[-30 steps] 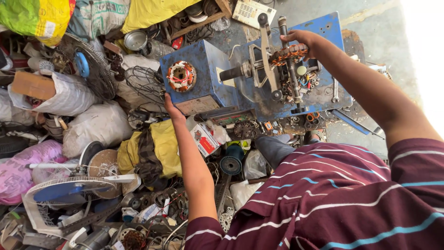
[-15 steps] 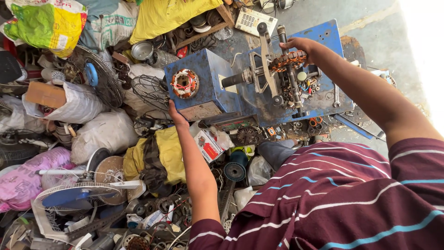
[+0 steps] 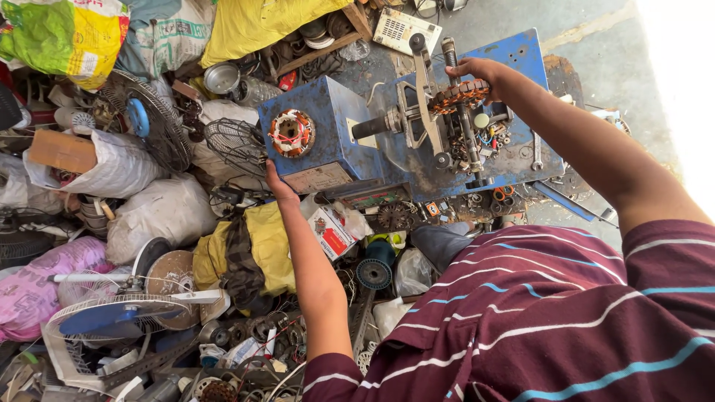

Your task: The person places a motor armature with copper windings onto a blue pulling machine, clamps it, and pulls a lever to strip the copper windings off the core. They repeat the cycle with multiple armatures on a cluttered workbench, setting processed cores aside.

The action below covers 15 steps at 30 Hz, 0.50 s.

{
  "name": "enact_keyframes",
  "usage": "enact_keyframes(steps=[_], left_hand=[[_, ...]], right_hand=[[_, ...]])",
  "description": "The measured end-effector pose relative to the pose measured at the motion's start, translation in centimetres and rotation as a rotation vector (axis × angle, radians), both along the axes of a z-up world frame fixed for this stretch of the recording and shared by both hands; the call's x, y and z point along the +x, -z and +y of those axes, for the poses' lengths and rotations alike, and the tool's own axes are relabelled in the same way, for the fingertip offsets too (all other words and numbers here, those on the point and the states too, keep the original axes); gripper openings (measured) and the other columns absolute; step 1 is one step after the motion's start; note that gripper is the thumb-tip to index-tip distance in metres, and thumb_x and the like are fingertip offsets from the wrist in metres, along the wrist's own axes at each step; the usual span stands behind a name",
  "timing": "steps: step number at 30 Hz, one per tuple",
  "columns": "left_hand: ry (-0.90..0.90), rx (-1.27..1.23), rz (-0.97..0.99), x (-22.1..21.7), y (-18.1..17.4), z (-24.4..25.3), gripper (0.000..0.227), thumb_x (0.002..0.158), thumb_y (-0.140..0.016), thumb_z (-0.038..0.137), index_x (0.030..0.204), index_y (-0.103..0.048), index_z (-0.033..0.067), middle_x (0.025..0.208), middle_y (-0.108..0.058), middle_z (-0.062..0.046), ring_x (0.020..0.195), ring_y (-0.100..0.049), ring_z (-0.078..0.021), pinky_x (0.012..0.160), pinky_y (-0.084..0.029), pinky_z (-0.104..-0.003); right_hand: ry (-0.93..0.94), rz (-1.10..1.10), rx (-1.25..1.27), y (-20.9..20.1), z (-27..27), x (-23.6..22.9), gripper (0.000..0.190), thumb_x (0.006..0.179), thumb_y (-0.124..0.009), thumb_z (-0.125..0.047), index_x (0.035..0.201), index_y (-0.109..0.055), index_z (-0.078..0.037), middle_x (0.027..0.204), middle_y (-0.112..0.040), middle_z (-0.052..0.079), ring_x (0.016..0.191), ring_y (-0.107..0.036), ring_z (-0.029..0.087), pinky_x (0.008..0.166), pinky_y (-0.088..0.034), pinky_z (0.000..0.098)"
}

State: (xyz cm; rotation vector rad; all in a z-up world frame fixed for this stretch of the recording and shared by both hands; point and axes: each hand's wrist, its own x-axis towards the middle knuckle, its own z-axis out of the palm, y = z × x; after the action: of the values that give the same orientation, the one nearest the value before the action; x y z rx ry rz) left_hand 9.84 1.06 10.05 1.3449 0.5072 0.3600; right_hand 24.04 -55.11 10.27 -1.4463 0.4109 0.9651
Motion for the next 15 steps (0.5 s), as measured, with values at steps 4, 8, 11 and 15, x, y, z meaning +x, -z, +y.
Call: enact_keyframes(steps=[4, 8, 11, 15], left_hand=[[-0.01, 0.006, 0.02, -0.1, -0.2, -0.2, 0.07, 0.09, -0.068, 0.057, 0.13, -0.062, 0.0, 0.121, -0.069, -0.012, 0.109, -0.068, -0.0282, 0.092, -0.053, -0.047], [-0.01, 0.002, 0.01, 0.0, 0.0, -0.2, 0.069, 0.09, -0.068, 0.056, 0.129, -0.063, -0.0011, 0.119, -0.069, -0.012, 0.107, -0.069, -0.0281, 0.092, -0.054, -0.047], [-0.024, -0.009, 0.007, 0.1, 0.5, 0.3, 0.068, 0.091, -0.068, 0.056, 0.127, -0.063, -0.0017, 0.118, -0.069, -0.012, 0.106, -0.069, -0.0281, 0.091, -0.054, -0.047], [-0.033, -0.012, 0.02, 0.1, 0.7, 0.5, 0.068, 0.091, -0.068, 0.056, 0.127, -0.063, -0.0016, 0.117, -0.069, -0.012, 0.105, -0.069, -0.0284, 0.09, -0.054, -0.048]], right_hand=[[0.006, 0.004, 0.0, 0.4, 0.0, 0.1, 0.096, 0.076, -0.073, -0.062, 0.157, -0.042, -0.022, 0.162, -0.035, 0.025, 0.149, -0.03, 0.053, 0.114, -0.012, 0.0817], [0.005, 0.005, 0.012, 0.2, 0.0, 0.1, 0.097, 0.075, -0.073, -0.062, 0.157, -0.041, -0.022, 0.163, -0.036, 0.025, 0.15, -0.031, 0.052, 0.114, -0.013, 0.0815], [0.013, 0.004, 0.004, 0.1, -0.1, 0.0, 0.099, 0.074, -0.074, -0.062, 0.157, -0.038, -0.022, 0.165, -0.033, 0.023, 0.15, -0.029, 0.052, 0.114, -0.011, 0.0826], [0.004, -0.003, 0.009, 0.7, -0.1, 0.2, 0.098, 0.076, -0.073, -0.062, 0.158, -0.04, -0.021, 0.164, -0.033, 0.025, 0.15, -0.027, 0.053, 0.114, -0.01, 0.0823]])
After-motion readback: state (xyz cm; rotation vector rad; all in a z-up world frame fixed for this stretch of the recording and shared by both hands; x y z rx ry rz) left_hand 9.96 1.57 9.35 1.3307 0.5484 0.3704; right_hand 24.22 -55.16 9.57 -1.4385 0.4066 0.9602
